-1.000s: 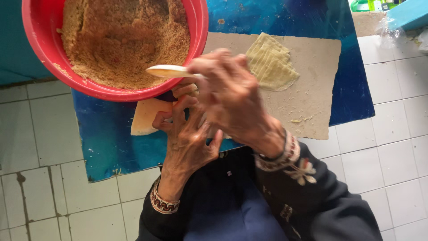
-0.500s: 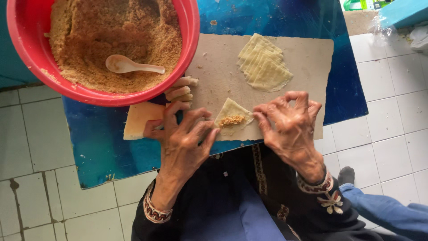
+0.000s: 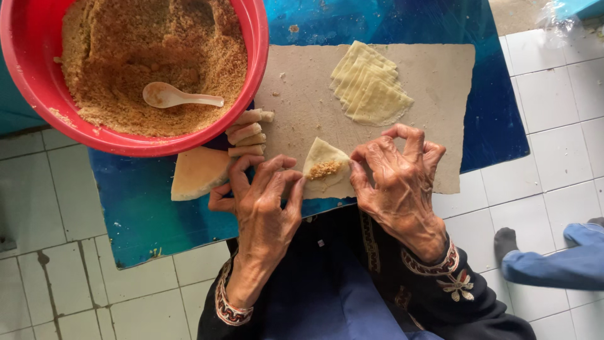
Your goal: The person places a portion of brown filling from a red bowl onto a square of dough, then folds and pinches the dough closed into a triangular pastry, setting finished pieces aside. They repeat this cycle, occasionally scooping more filling with a spoon.
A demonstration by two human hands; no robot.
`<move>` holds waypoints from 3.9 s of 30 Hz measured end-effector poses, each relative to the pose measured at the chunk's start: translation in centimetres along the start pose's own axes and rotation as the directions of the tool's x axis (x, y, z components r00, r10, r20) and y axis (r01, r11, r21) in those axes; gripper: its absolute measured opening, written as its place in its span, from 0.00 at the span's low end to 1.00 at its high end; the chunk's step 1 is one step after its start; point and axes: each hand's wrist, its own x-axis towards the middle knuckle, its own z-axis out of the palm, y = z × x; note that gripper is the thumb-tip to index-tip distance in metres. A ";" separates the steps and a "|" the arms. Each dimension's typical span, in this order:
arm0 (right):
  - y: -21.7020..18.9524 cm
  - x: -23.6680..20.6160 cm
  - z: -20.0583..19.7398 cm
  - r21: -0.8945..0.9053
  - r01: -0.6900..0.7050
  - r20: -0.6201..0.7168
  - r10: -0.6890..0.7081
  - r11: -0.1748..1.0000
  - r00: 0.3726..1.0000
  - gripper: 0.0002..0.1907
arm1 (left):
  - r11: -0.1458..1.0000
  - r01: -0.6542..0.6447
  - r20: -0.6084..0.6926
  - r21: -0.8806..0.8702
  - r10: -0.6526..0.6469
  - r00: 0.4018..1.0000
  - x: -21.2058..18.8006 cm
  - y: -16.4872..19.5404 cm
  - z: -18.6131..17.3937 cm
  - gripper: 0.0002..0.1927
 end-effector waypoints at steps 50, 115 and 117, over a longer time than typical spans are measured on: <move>1.4 1.4 0.4 0.093 0.484 -0.021 -0.484 0.870 0.875 0.17 | 0.954 -0.299 0.090 0.003 0.297 0.951 0.8 -1.8 0.9 0.09; 2.2 4.3 1.1 0.264 0.359 0.118 -0.399 0.895 0.909 0.07 | 0.976 -0.210 0.094 -0.054 0.215 0.972 1.6 -1.5 1.4 0.11; 2.3 4.6 1.1 0.279 0.361 0.146 -0.410 0.890 0.900 0.06 | 0.978 -0.208 0.070 -0.024 0.210 0.975 1.6 -1.3 1.5 0.10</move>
